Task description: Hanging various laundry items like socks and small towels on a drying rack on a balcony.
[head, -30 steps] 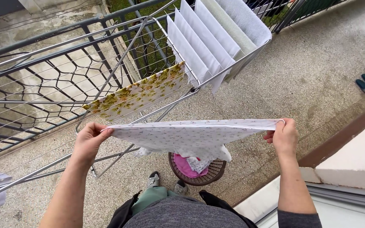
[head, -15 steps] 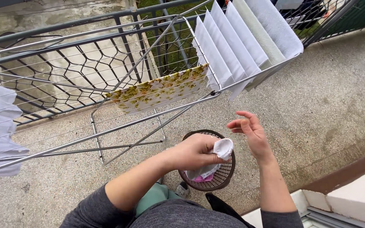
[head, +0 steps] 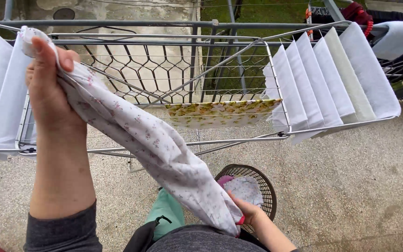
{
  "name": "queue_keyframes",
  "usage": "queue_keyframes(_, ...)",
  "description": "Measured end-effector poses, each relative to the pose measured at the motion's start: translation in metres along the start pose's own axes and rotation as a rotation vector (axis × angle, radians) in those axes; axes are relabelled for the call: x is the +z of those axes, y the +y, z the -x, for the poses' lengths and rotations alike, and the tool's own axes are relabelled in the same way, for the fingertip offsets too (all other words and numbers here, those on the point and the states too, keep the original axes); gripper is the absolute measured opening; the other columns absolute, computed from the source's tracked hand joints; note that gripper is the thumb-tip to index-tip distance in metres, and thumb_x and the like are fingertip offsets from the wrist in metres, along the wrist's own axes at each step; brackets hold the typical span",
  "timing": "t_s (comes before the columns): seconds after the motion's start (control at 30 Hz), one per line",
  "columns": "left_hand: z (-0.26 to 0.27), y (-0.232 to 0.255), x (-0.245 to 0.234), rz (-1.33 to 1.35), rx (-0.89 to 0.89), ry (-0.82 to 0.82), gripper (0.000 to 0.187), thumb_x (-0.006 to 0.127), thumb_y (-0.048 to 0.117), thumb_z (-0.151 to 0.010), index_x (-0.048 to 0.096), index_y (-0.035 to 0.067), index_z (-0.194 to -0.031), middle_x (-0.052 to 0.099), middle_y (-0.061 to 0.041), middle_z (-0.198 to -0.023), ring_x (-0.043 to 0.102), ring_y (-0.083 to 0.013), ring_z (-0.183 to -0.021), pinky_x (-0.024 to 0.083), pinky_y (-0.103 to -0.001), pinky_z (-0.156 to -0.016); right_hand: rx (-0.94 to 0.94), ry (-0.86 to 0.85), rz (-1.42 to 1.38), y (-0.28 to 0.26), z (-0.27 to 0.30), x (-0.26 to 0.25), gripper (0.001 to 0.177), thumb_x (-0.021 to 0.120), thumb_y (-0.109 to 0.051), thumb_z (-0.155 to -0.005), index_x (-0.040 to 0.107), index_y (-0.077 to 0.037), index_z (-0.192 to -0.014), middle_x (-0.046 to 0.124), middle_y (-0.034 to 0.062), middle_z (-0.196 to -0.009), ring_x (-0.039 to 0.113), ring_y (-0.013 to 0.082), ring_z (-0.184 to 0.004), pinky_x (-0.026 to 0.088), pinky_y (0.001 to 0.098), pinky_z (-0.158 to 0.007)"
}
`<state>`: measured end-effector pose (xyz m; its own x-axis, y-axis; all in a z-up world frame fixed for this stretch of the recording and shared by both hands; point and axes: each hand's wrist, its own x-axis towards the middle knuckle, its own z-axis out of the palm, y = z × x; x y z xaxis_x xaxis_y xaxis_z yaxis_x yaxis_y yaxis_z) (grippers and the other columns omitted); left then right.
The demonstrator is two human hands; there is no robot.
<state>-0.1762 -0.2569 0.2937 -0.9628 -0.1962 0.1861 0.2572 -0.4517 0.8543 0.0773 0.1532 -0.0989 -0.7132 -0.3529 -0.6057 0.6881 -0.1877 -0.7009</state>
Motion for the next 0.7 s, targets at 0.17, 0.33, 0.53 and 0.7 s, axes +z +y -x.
queue_keyframes(0.17,-0.057,-0.002,-0.088,-0.111,0.04,0.167,0.055,0.085,0.063,-0.077,0.057,0.017,-0.067,0.053,0.004,-0.073,0.048,-0.0092,-0.065,0.039,-0.024,-0.063,0.175,-0.01,0.019,-0.211,0.008,0.095,0.079,0.084,-0.017,-0.073,0.05,0.003,-0.14,0.071,0.0229,-0.116,0.073,0.0278,-0.092,0.063,0.0358,-0.078)
queue_keyframes(0.33,-0.115,-0.004,-0.139,-0.144,0.131,0.288,0.053,0.084,0.064,-0.079,0.061,0.017,-0.069,0.057,0.006,-0.074,0.051,-0.0074,-0.072,0.042,-0.024,-0.069,-0.093,0.385,0.785,-0.362,-0.048,0.165,0.071,0.074,-0.024,-0.083,0.044,-0.016,-0.147,0.07,0.0072,-0.126,0.07,0.0192,-0.104,0.058,0.037,-0.091)
queue_keyframes(0.53,-0.167,-0.036,-0.199,-0.312,0.147,0.34,0.051,0.077,0.063,-0.089,0.063,0.016,-0.075,0.061,0.005,-0.076,0.055,-0.0069,-0.076,0.044,-0.024,-0.079,-0.62,0.81,1.882,-0.318,-0.235,0.156,0.095,0.093,-0.026,-0.066,0.046,-0.015,-0.147,0.07,0.0032,-0.099,0.064,0.0252,-0.092,0.047,0.0406,-0.088)
queue_keyframes(0.7,-0.196,-0.068,-0.235,-0.458,0.053,0.273,0.048,0.072,0.056,-0.1,0.065,0.013,-0.08,0.052,0.006,-0.072,0.048,-0.007,-0.071,0.038,-0.025,-0.072,-0.011,0.161,1.667,-0.295,-0.32,0.201,0.047,0.056,-0.029,-0.103,0.046,-0.028,-0.149,0.065,0.014,-0.108,0.065,0.0294,-0.098,0.058,0.0444,-0.082)
